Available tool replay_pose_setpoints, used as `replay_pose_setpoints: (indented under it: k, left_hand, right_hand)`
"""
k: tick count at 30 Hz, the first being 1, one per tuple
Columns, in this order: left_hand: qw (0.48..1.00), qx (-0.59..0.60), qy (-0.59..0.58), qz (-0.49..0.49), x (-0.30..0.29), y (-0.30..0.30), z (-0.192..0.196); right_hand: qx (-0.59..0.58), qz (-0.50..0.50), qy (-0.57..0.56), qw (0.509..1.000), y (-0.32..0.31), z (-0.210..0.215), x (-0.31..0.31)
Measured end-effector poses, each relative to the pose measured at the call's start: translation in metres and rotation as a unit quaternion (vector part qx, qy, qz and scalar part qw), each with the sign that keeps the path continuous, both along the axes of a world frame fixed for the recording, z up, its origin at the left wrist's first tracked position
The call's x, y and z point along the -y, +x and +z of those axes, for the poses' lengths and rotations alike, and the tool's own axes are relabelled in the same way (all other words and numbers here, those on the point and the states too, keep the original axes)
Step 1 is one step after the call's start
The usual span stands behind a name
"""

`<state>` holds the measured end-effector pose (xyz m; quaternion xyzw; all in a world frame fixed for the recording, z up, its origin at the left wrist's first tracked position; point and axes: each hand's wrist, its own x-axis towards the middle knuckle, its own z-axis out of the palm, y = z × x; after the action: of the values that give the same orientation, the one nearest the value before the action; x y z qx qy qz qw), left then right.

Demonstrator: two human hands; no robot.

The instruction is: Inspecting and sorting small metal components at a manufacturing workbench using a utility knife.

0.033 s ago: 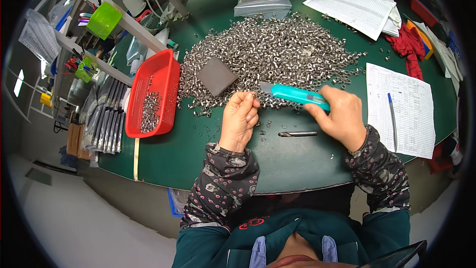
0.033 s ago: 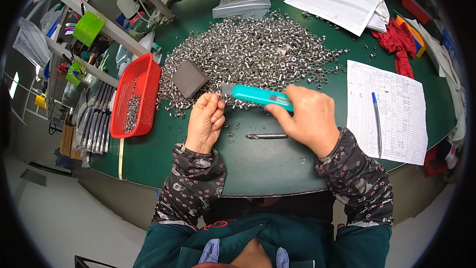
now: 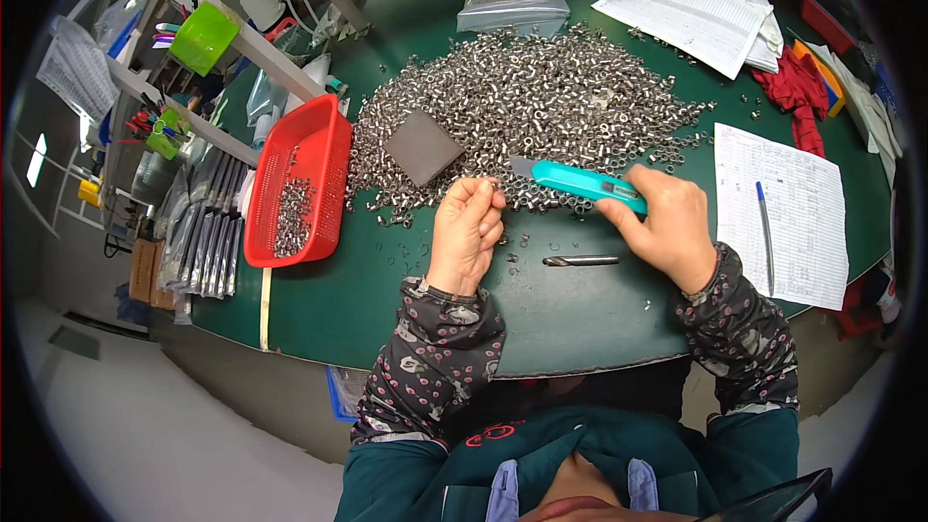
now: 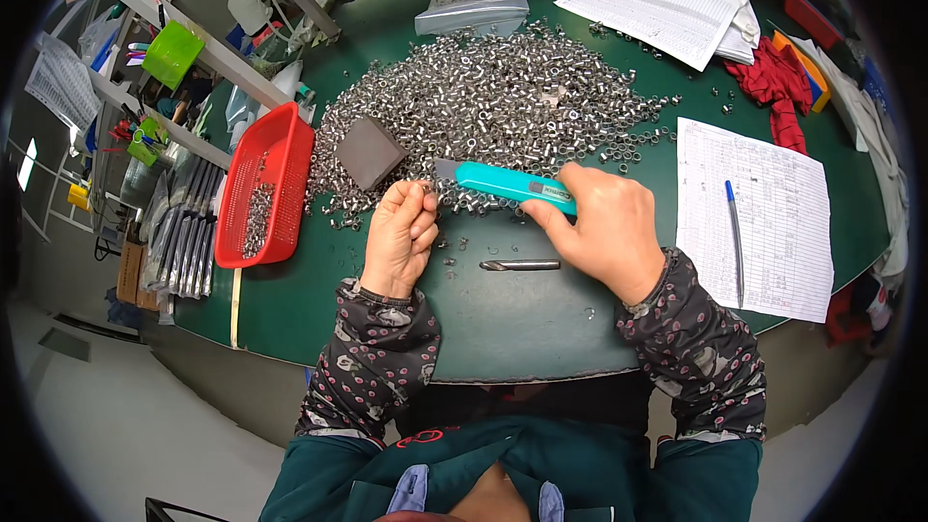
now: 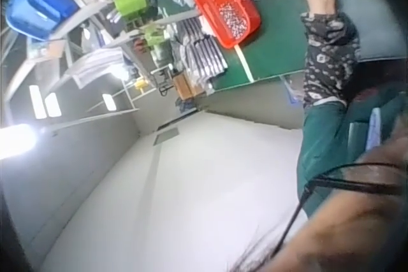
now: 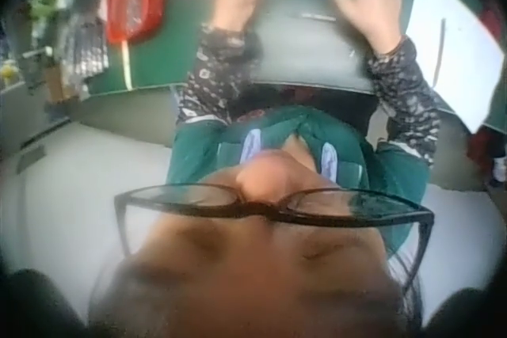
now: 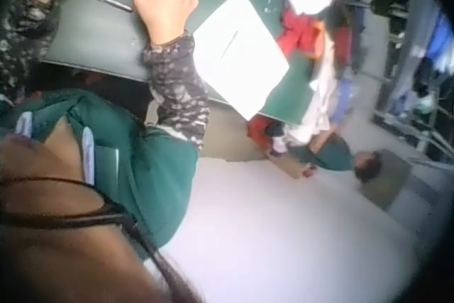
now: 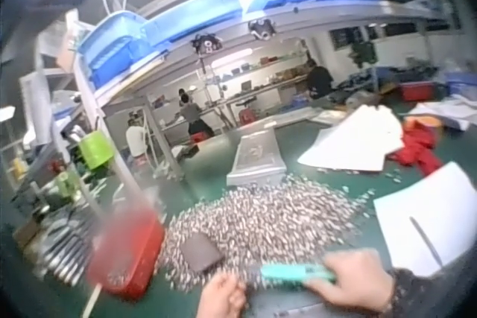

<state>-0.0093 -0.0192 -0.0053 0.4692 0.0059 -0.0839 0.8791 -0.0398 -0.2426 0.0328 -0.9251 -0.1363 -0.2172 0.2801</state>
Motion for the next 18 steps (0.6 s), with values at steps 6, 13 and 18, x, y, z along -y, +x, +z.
replay_pose_setpoints:
  k: [6, 13, 18]
  left_hand:
    - [1.0, -0.001, -0.002, -0.003, 0.0007, 0.0005, -0.0011]
    - [1.0, 0.015, 0.026, -0.003, 0.0033, -0.0023, 0.0013]
    - [0.999, 0.016, 0.028, -0.007, 0.0023, -0.0011, 0.0007]
  right_hand:
    - [-0.128, 0.03, -0.001, 0.991, 0.0024, -0.0029, 0.0028]
    - [-0.173, 0.05, 0.012, 0.984, 0.0041, -0.0063, 0.0028]
    - [-0.091, 0.03, 0.014, 0.995, 0.0004, -0.0074, -0.0013]
